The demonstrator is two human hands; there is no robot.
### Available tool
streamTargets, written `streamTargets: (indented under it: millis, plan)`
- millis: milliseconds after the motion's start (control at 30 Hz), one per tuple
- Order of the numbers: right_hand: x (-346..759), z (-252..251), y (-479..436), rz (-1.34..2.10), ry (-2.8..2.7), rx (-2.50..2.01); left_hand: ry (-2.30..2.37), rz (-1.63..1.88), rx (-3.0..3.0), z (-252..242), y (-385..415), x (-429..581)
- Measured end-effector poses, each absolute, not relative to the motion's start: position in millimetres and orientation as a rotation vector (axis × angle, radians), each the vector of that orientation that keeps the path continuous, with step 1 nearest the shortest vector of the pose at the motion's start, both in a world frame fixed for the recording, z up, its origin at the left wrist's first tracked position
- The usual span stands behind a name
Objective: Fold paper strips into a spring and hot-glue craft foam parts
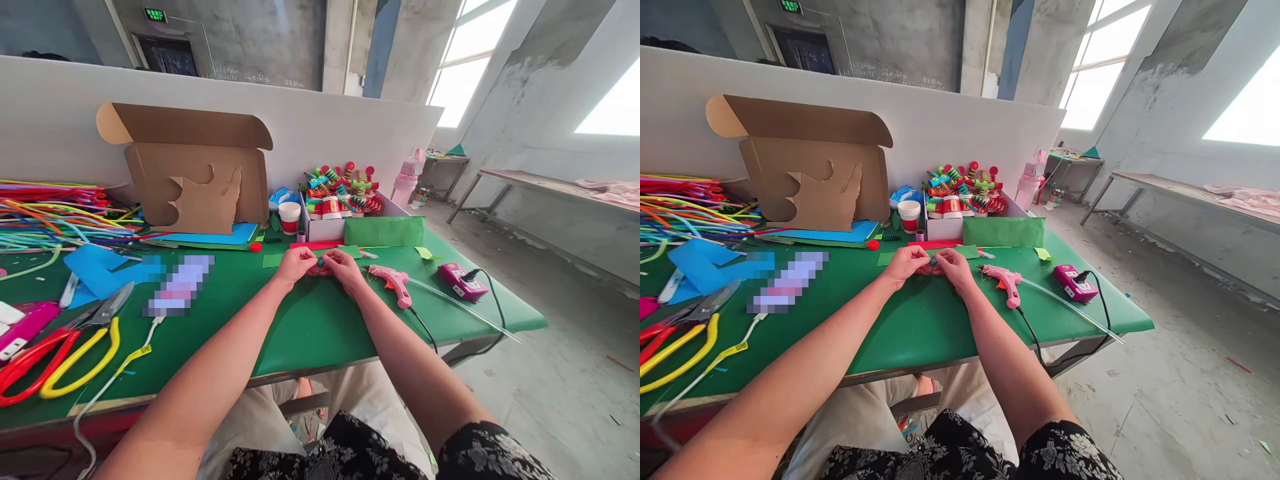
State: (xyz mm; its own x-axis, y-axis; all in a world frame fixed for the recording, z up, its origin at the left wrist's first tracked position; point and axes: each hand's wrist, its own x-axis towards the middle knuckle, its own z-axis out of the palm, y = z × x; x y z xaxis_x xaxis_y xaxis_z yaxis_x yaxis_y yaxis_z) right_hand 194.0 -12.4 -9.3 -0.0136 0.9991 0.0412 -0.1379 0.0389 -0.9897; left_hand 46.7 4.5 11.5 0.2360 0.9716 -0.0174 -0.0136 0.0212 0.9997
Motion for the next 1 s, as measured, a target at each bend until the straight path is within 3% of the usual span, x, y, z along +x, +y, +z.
streamTargets:
  millis: [700, 1000]
  plan:
    - [195.8, 2.3, -20.6, 1.42, -1.017, -1.03, 1.13, 1.164, 1.915, 11.9, 3.8, 46.2]
    - [192.3, -5.9, -16.4, 1.309, -1.014, -1.031, 1.093, 1.091, 1.451, 9.0, 3.3, 50.4]
